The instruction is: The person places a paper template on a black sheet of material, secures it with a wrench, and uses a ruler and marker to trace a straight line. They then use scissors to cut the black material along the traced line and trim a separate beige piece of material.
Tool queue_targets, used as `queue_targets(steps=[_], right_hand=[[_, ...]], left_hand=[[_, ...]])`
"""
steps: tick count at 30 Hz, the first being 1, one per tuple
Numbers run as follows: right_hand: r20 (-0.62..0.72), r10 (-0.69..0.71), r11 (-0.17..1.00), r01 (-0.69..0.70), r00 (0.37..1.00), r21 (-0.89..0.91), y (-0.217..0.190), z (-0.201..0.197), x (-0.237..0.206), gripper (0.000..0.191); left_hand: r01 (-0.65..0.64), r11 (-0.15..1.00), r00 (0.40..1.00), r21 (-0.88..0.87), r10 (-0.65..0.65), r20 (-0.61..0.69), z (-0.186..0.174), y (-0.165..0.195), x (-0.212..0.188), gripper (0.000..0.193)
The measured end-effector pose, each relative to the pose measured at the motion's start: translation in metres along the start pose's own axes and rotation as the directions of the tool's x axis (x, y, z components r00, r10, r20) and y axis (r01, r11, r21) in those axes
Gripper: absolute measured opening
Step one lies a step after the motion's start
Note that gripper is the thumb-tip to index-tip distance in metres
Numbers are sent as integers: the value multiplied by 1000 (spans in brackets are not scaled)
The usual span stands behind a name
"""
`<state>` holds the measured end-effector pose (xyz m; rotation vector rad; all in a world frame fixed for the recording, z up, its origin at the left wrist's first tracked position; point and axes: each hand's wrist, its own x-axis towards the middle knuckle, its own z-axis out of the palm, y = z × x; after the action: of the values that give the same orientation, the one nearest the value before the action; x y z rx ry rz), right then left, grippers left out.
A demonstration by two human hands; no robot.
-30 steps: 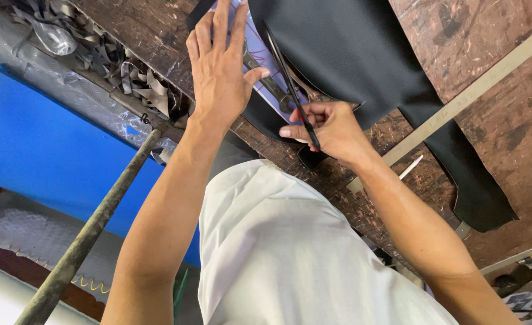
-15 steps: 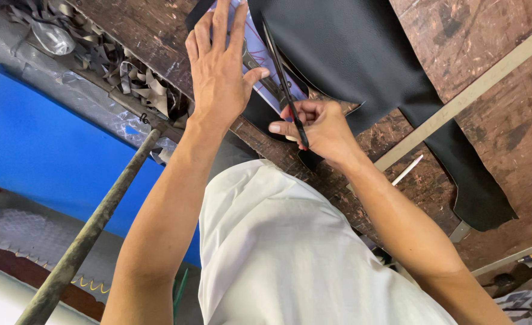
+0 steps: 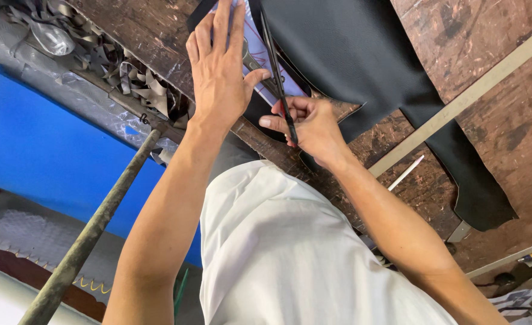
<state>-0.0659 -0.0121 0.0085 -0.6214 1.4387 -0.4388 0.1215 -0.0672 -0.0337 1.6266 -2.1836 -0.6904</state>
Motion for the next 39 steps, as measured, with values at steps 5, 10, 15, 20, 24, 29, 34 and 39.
queue_targets(steps=[5, 10, 15, 20, 24, 29, 34, 39], right_hand=[[-1, -14, 1000, 14, 1000, -5, 0, 3, 5, 31], [6, -32, 999, 32, 999, -2, -2, 6, 5, 32], [7, -44, 999, 44, 999, 15, -7, 8, 10, 31], [2, -46, 999, 46, 999, 23, -10, 11, 15, 31], [-13, -37, 998, 37, 999, 42, -9, 12, 15, 32], [-22, -49, 999, 50, 999, 21, -12, 12, 20, 32], [-2, -78, 995, 78, 997, 58, -16, 14, 26, 32], [-7, -87, 995, 87, 996, 54, -17, 15, 27, 31]], left_hand=[[-7, 1000, 1000, 14, 7, -3, 0, -2, 0, 106], [3, 1000, 1000, -11, -3, -4, 0, -3, -2, 107], [-23, 1000, 1000, -13, 23, -18, 0, -6, -3, 109], [-26, 999, 999, -26, 25, -21, 1, -8, -3, 110], [-27, 999, 999, -36, 27, -22, 2, -10, -4, 108], [-24, 999, 1000, -24, 24, -20, 3, -12, -3, 110], [-23, 999, 1000, -39, 22, -22, 4, -12, -3, 110], [-21, 999, 999, -31, 20, -25, 6, -14, -4, 111]])
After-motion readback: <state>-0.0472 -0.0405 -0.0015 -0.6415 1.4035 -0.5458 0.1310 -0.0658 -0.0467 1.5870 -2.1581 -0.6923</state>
